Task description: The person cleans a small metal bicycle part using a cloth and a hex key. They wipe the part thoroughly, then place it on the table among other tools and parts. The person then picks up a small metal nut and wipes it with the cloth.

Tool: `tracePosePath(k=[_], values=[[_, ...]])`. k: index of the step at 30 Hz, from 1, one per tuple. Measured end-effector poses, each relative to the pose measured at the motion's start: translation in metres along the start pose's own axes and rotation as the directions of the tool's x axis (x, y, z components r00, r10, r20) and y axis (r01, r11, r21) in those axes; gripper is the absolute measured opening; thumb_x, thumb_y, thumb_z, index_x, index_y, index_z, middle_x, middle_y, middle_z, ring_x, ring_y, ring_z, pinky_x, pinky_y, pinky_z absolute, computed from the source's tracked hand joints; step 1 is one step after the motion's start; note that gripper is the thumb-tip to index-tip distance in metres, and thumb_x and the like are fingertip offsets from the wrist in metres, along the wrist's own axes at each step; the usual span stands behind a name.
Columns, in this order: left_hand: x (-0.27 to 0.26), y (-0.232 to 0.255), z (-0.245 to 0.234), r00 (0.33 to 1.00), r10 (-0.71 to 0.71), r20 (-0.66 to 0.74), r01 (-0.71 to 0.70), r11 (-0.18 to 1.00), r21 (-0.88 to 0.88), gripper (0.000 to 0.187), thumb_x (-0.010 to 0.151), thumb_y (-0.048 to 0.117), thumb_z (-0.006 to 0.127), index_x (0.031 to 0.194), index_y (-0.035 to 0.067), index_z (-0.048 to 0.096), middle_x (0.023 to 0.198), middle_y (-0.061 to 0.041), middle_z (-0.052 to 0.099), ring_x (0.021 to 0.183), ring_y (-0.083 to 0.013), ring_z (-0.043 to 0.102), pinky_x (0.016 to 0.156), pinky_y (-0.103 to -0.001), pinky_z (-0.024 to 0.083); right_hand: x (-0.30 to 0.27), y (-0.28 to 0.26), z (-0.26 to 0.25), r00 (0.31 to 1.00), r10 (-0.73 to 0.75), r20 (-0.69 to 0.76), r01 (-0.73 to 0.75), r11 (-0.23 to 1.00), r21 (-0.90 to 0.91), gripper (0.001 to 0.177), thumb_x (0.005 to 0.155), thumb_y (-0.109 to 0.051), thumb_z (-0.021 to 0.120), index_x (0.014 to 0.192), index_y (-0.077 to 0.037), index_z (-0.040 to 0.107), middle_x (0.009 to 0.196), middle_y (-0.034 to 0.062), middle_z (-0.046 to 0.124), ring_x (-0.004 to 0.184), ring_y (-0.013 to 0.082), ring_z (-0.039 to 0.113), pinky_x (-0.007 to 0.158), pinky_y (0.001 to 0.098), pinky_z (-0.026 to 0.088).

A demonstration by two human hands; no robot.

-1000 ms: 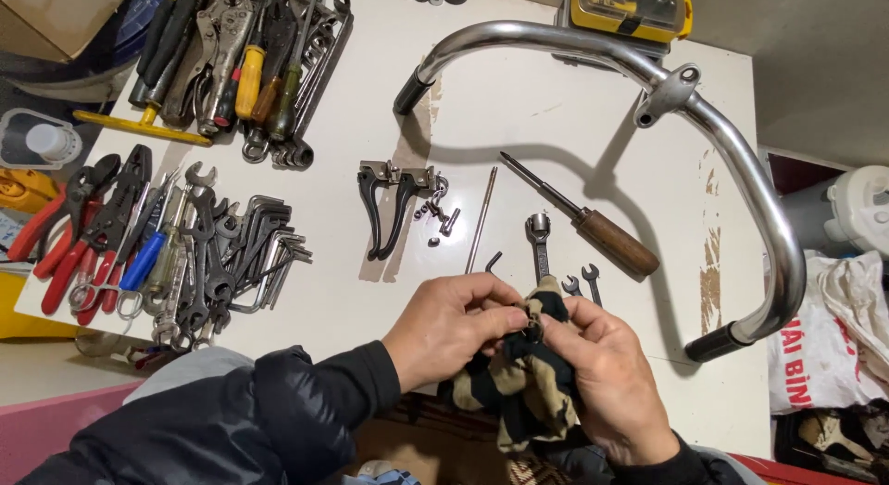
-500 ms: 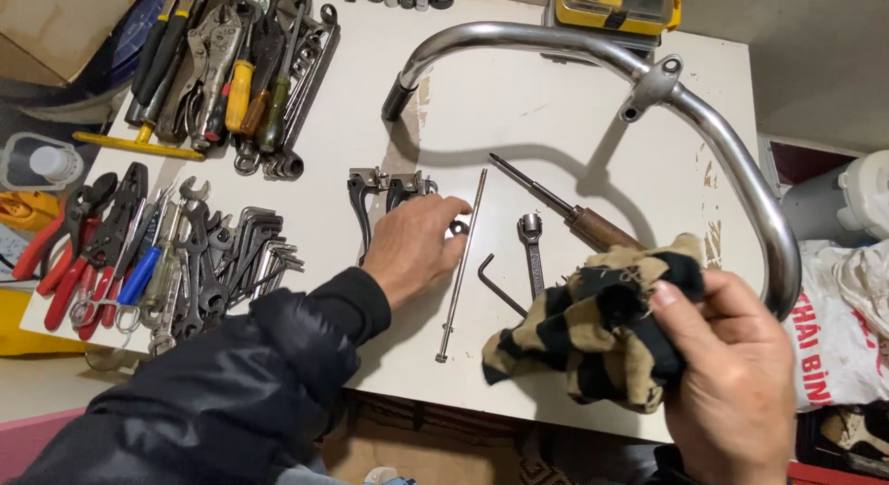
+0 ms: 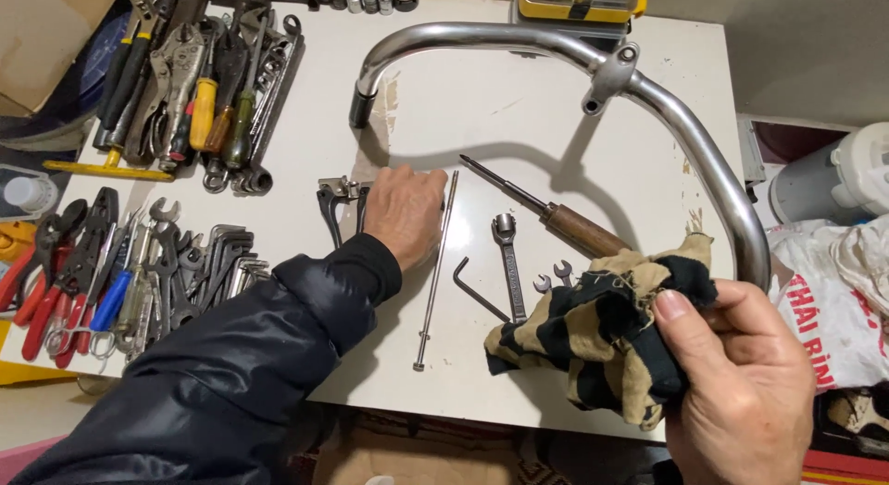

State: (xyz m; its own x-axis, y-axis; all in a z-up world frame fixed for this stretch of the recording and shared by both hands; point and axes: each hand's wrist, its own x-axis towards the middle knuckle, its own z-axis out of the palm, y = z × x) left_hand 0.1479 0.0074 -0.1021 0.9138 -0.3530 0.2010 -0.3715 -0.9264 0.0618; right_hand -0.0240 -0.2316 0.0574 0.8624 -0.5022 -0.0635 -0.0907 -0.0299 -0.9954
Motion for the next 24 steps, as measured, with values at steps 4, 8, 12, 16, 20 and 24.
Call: tracePosePath(k=[4, 8, 12, 16, 20, 24], values=[[0.007, -0.003, 0.003, 0.999, -0.026, 0.045, 0.027, 1.0, -0.006, 0.022, 0.077, -0.011, 0.05, 0.08, 0.011, 0.054, 0.065, -0.009, 0.058, 0.068, -0.0289, 0.05, 0.068, -0.041, 0.039, 0.001, 0.007, -0.003, 1.0, -0.026, -0.014, 0.026, 1.0, -0.017, 0.011, 0.097, -0.005, 0.068, 0.104, 0.001, 0.062, 0.087, 0.0088, 0.067, 0.073, 0.013, 0.061, 0.068, 0.0223, 0.054], [0.008, -0.007, 0.005, 0.997, -0.04, 0.066, 0.045, 0.996, -0.074, 0.01, 0.083, 0.006, 0.061, 0.09, 0.01, 0.055, 0.073, -0.011, 0.063, 0.076, -0.0299, 0.053, 0.074, -0.043, 0.041, 0.002, 0.003, 0.001, 0.999, -0.017, -0.045, 0.015, 0.999, -0.045, 0.013, 0.098, -0.008, 0.068, 0.106, -0.001, 0.062, 0.086, 0.0083, 0.066, 0.073, 0.0114, 0.061, 0.068, 0.0205, 0.053], [-0.008, -0.015, -0.004, 0.999, -0.004, -0.047, -0.003, 0.989, -0.146, 0.018, 0.086, 0.012, 0.069, 0.101, 0.008, 0.062, 0.084, -0.012, 0.067, 0.076, -0.0302, 0.057, 0.073, -0.043, 0.044, 0.006, 0.008, 0.0, 0.999, -0.035, -0.009, 0.035, 0.999, 0.004, 0.015, 0.098, -0.008, 0.068, 0.109, -0.002, 0.061, 0.093, 0.0094, 0.068, 0.08, 0.0118, 0.063, 0.076, 0.0217, 0.057], [-0.044, -0.022, -0.04, 0.997, 0.022, -0.074, -0.037, 0.977, -0.209, 0.022, 0.091, 0.022, 0.065, 0.108, 0.009, 0.066, 0.095, -0.011, 0.072, 0.09, -0.0263, 0.063, 0.088, -0.045, 0.047, 0.003, 0.003, 0.003, 1.0, -0.026, 0.012, 0.025, 0.998, 0.052, 0.014, 0.098, -0.006, 0.065, 0.11, 0.0, 0.061, 0.097, 0.009, 0.067, 0.086, 0.0143, 0.064, 0.08, 0.0249, 0.057], [-0.084, -0.025, -0.066, 0.996, 0.053, -0.068, -0.067, 0.971, -0.229, 0.024, 0.093, 0.025, 0.065, 0.111, 0.009, 0.068, 0.102, -0.011, 0.073, 0.09, -0.0252, 0.062, 0.079, -0.042, 0.046, -0.003, -0.011, 0.004, 0.999, -0.014, 0.038, 0.015, 0.999, -0.044, 0.014, 0.098, -0.007, 0.066, 0.111, -0.001, 0.064, 0.098, 0.0082, 0.069, 0.087, 0.0138, 0.064, 0.079, 0.0244, 0.056], [-0.118, -0.031, -0.067, 0.999, -0.026, 0.045, 0.036, 0.969, -0.244, 0.02, 0.089, 0.025, 0.07, 0.1, 0.008, 0.072, 0.081, -0.008, 0.072, 0.077, -0.032, 0.062, 0.07, -0.046, 0.048, -0.002, 0.0, 0.001, 0.999, -0.023, 0.042, 0.025, 0.999, -0.033, 0.016, 0.097, -0.008, 0.071, 0.109, -0.003, 0.061, 0.095, 0.0057, 0.066, 0.083, 0.0112, 0.063, 0.076, 0.0214, 0.057]])
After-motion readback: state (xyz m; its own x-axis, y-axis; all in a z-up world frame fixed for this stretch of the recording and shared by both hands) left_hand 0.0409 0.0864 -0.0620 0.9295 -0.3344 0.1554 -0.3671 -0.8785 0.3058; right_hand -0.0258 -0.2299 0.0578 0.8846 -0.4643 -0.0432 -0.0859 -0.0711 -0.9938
